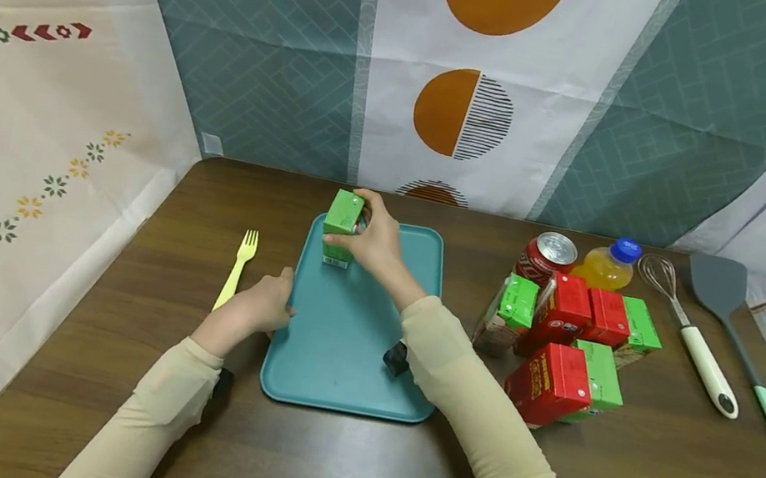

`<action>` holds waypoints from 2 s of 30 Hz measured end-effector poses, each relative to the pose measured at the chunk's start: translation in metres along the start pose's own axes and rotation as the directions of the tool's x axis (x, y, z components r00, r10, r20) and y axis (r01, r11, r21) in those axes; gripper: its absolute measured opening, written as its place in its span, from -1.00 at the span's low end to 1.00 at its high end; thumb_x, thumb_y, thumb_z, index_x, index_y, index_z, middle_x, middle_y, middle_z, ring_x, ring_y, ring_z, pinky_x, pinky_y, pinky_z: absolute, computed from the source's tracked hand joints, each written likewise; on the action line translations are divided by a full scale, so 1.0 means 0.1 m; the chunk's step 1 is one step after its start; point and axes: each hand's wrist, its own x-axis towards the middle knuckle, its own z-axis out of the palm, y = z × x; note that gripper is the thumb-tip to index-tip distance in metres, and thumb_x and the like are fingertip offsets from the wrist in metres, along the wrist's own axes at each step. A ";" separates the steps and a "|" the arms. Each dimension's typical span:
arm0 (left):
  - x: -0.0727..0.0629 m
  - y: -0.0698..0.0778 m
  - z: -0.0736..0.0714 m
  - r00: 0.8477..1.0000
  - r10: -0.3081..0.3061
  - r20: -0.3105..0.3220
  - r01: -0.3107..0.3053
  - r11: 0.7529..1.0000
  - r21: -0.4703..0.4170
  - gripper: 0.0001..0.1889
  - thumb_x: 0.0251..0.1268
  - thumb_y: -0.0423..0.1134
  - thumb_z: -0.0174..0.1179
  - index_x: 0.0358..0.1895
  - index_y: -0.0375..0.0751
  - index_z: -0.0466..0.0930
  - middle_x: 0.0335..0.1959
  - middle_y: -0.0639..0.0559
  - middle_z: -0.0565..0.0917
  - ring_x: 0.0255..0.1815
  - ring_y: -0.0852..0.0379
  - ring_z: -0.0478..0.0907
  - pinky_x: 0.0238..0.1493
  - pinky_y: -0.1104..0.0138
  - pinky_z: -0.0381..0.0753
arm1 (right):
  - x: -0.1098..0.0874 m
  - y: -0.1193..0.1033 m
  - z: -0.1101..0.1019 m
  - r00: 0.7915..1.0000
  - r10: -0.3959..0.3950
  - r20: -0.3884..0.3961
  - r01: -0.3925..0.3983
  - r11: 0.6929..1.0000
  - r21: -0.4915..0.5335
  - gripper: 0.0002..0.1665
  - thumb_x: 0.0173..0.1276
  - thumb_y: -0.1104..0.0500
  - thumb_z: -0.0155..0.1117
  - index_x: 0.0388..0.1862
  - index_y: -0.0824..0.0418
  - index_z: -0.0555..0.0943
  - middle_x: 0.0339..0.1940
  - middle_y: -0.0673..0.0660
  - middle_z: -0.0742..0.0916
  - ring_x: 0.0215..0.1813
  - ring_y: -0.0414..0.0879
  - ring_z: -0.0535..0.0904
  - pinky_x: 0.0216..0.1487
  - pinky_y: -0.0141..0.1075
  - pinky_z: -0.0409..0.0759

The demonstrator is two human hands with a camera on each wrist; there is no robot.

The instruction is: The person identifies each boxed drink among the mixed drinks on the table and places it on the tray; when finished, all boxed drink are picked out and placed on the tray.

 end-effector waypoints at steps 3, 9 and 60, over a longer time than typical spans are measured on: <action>-0.01 0.00 0.02 1.000 -0.015 0.009 0.015 1.000 0.000 -0.31 0.31 -0.44 0.03 0.34 -0.61 -0.19 -0.12 -0.59 0.50 -0.66 0.03 0.60 -0.61 0.31 0.59 | 0.06 0.04 0.03 0.997 -0.014 0.069 0.014 1.000 -0.003 0.00 -0.03 0.16 0.53 0.38 0.05 0.22 0.23 0.12 0.48 0.26 -0.03 0.41 0.11 -0.35 0.49; -0.03 -0.02 -0.01 1.000 0.001 0.002 -0.001 1.000 0.025 -0.36 0.29 -0.45 0.04 0.29 -0.62 -0.12 -0.13 -0.61 0.49 -0.68 0.03 0.59 -0.61 0.29 0.58 | 0.15 0.08 0.11 0.988 -0.100 0.121 0.096 0.995 0.038 -0.02 0.02 0.13 0.49 0.40 0.02 0.20 0.24 0.07 0.48 0.29 -0.10 0.39 0.13 -0.46 0.44; 0.02 0.00 -0.05 0.999 -0.013 0.031 0.014 0.999 -0.034 -0.36 0.33 -0.42 -0.01 0.32 -0.58 -0.15 0.01 -0.65 0.40 -0.53 -0.05 0.63 -0.54 0.26 0.61 | -2.01 -0.23 -1.32 0.878 -0.427 0.217 0.470 0.857 -0.213 -0.05 0.05 0.07 0.49 0.40 0.04 0.24 0.40 0.01 0.33 0.37 -0.12 0.27 0.29 -0.28 0.35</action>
